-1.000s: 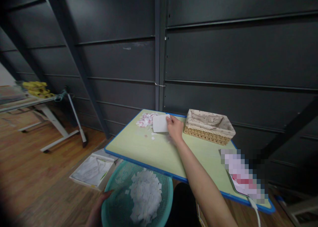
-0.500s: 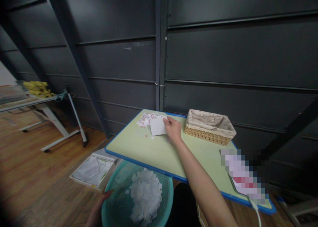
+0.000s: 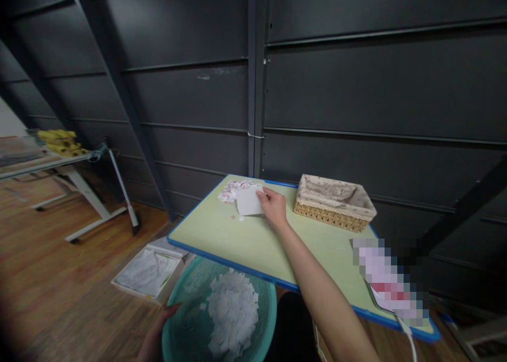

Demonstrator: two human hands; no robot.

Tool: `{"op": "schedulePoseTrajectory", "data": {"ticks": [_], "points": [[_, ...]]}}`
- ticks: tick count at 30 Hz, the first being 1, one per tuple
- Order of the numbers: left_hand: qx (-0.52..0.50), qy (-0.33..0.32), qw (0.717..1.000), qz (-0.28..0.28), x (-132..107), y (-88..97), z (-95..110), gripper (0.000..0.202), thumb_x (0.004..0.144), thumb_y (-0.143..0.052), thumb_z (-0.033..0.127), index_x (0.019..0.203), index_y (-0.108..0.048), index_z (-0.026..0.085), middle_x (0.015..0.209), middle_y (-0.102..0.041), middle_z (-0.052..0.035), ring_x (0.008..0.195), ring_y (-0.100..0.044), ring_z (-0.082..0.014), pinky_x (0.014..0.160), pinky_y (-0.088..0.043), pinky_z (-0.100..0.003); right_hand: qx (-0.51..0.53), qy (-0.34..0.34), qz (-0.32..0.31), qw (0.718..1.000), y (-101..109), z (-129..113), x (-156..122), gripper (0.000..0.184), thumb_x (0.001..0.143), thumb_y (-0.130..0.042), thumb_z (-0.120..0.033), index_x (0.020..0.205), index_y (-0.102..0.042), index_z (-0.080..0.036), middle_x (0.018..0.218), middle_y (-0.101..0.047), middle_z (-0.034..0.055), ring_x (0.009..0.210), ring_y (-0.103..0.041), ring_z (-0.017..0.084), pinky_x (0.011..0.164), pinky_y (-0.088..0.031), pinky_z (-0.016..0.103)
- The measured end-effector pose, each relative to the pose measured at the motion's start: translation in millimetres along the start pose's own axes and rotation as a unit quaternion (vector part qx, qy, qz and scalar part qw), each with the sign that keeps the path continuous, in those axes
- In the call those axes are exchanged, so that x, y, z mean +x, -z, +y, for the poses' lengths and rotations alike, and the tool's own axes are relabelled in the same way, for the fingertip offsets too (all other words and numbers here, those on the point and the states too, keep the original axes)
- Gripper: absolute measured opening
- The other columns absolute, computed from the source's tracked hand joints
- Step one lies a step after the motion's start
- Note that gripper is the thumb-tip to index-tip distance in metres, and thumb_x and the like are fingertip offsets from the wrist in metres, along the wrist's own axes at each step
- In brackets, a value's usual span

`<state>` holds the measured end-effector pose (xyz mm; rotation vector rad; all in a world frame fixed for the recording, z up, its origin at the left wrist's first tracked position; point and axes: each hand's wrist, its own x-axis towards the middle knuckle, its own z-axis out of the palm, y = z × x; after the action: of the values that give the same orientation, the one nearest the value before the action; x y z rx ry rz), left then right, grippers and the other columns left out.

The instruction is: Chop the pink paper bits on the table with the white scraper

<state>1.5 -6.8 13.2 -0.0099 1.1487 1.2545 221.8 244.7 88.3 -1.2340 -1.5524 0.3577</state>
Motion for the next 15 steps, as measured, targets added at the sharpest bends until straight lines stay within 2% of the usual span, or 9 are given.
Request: {"op": "schedulePoseTrajectory", "data": {"ticks": [4,9,15], "points": [[0.001,-0.006,1.000,-0.003,-1.0,-1.0,-0.5,0.061,0.074,-0.066,0.028,0.130,-0.052,0.006,0.078,-0.079,-0.0116,0.086,-0.072,-0.0349,0.088,-0.050,-0.049,0.009,-0.009,0.019,1.000,-0.6,-0.8,-0.1,0.044,0.082,-0.053,-0.048,0.105,-0.073,-0.015,0.105,-0.071,0.0121,0.092,-0.067,0.031,0.079,-0.050,0.038],[-0.019,0.003,1.000,0.001,0.2,-1.4,-0.5,0.070,0.070,-0.070,0.022,0.134,-0.048,0.006,0.083,-0.079,-0.0131,0.088,-0.071,-0.0357,0.089,-0.049,-0.050,0.027,-0.022,-0.006,0.999,-0.7,0.8,2.1,0.046,0.079,-0.055,-0.048,0.103,-0.073,-0.013,0.101,-0.072,0.0127,0.086,-0.068,0.029,0.076,-0.051,0.037],[-0.033,0.019,0.999,-0.014,-0.7,0.8,-0.2,0.067,0.070,-0.070,0.023,0.132,-0.051,0.008,0.083,-0.079,-0.0120,0.085,-0.072,-0.0345,0.088,-0.049,-0.049,0.014,-0.030,0.031,0.999,1.6,4.6,5.1,0.049,0.079,-0.055,-0.049,0.103,-0.073,-0.011,0.102,-0.071,0.0135,0.089,-0.068,0.029,0.075,-0.051,0.035]]}}
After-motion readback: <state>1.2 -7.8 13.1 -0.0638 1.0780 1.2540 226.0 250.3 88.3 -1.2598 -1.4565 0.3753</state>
